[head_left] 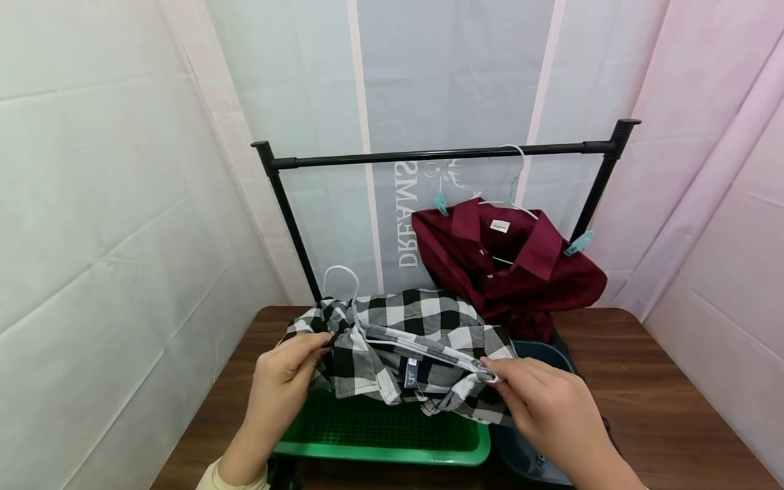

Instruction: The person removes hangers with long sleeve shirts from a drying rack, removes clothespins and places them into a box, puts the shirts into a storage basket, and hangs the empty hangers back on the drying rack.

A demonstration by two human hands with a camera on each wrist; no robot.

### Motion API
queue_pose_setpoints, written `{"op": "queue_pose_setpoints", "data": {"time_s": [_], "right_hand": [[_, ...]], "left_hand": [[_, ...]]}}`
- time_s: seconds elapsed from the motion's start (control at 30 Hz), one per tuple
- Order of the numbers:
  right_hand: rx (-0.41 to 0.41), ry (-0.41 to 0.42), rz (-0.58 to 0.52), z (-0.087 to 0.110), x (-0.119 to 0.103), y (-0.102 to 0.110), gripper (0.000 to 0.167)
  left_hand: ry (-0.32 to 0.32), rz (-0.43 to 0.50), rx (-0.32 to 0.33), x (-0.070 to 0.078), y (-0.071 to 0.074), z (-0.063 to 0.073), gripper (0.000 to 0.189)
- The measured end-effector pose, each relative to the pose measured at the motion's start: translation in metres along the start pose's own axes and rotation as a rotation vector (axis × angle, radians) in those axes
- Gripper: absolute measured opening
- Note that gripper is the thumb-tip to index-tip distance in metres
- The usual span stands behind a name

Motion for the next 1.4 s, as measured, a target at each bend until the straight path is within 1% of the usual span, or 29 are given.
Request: {"op": "queue_pose_setpoints", "data": {"time_s": [0.13, 0.2, 0.23, 0.33, 0.37, 0.43, 0.53, 0.6, 0.73, 0.8, 0.87, 0.93, 0.97, 1.0, 1.07, 1.1, 1.13, 1.17, 1.23, 1.27, 1.3, 1.37, 1.4], "right_hand": [[-0.006, -0.010, 0.041, -0.001, -0.002, 0.001, 0.052], [-0.031, -0.040, 0.045, -0.001, -0.001, -0.001, 0.052], [-0.048, -0.061, 0.040, -0.001, 0.000, -0.003, 0.044], [-0.102, -0.148, 0.000, -0.001, 0.005, -0.009, 0.014], [-0.119, -0.183, -0.023, -0.001, 0.007, -0.011, 0.012], [-0.136, -0.252, -0.069, -0.001, 0.012, -0.014, 0.028], [-0.117, -0.322, -0.117, 0.001, 0.017, -0.013, 0.029], [-0.083, -0.337, -0.136, 0.002, 0.019, -0.010, 0.029], [0.012, -0.329, -0.149, 0.005, 0.020, -0.001, 0.033], [0.047, -0.320, -0.155, 0.005, 0.021, 0.002, 0.036], [0.079, -0.298, -0.160, 0.005, 0.021, 0.005, 0.036], [0.115, -0.257, -0.163, 0.005, 0.021, 0.007, 0.017], [0.146, -0.225, -0.157, 0.005, 0.019, 0.009, 0.010], [0.181, -0.191, -0.148, 0.005, 0.018, 0.011, 0.012], [0.260, -0.116, -0.136, 0.006, 0.014, 0.016, 0.033], [0.296, -0.080, -0.135, 0.007, 0.013, 0.018, 0.043], [0.322, -0.049, -0.135, 0.007, 0.011, 0.020, 0.045], [0.337, -0.020, -0.144, 0.007, 0.010, 0.021, 0.045], [0.293, -0.010, -0.185, 0.005, 0.013, 0.021, 0.044], [0.250, -0.025, -0.192, 0.005, 0.015, 0.020, 0.040], [0.199, -0.045, -0.187, 0.004, 0.017, 0.019, 0.031], [0.071, -0.099, -0.157, 0.002, 0.022, 0.015, 0.012], [0.008, -0.125, -0.132, 0.003, 0.025, 0.014, 0.010]], "left_hand": [[-0.016, 0.027, 0.007, 0.005, 0.001, 0.001, 0.036], [-0.022, 0.028, 0.009, 0.008, 0.001, 0.001, 0.038], [-0.024, 0.034, 0.007, 0.009, 0.001, 0.001, 0.038], [-0.024, 0.030, -0.002, 0.012, 0.001, 0.000, 0.035], [-0.020, 0.030, -0.008, 0.013, 0.000, 0.000, 0.034], [-0.013, 0.031, -0.020, 0.013, -0.001, -0.001, 0.032], [0.004, 0.035, -0.050, 0.012, -0.005, -0.001, 0.033], [0.029, 0.025, -0.082, 0.010, -0.008, -0.001, 0.033], [0.119, 0.013, -0.179, 0.001, -0.017, -0.002, 0.030], [0.175, 0.022, -0.247, -0.006, -0.022, -0.002, 0.028], [0.233, 0.035, -0.329, -0.014, -0.028, -0.001, 0.027], [0.276, 0.049, -0.417, -0.021, -0.034, 0.000, 0.026], [0.298, 0.059, -0.465, -0.024, -0.037, 0.001, 0.025], [0.314, 0.064, -0.511, -0.027, -0.039, 0.002, 0.024], [0.329, 0.077, -0.580, -0.030, -0.042, 0.003, 0.019], [0.336, 0.085, -0.599, -0.031, -0.042, 0.004, 0.015], [0.344, 0.086, -0.602, -0.031, -0.041, 0.004, 0.013], [0.344, 0.078, -0.591, -0.031, -0.039, 0.003, 0.013], [0.340, 0.043, -0.532, -0.030, -0.032, 0.000, 0.013], [0.335, 0.018, -0.491, -0.029, -0.028, -0.001, 0.014], [0.326, -0.013, -0.447, -0.028, -0.023, -0.002, 0.016], [0.295, -0.085, -0.368, -0.024, -0.014, -0.003, 0.019], [0.276, -0.121, -0.338, -0.021, -0.010, -0.003, 0.020]]}}
Point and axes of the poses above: each hand's wrist, its own z-axis away from the middle knuckle, its own y-axis out of the back of the hand, x = y × z, the point moved 9 cm from there along -z, towards the middle knuckle, and after that the axes turned 15 degrees about -x, right-handed, at the moved point
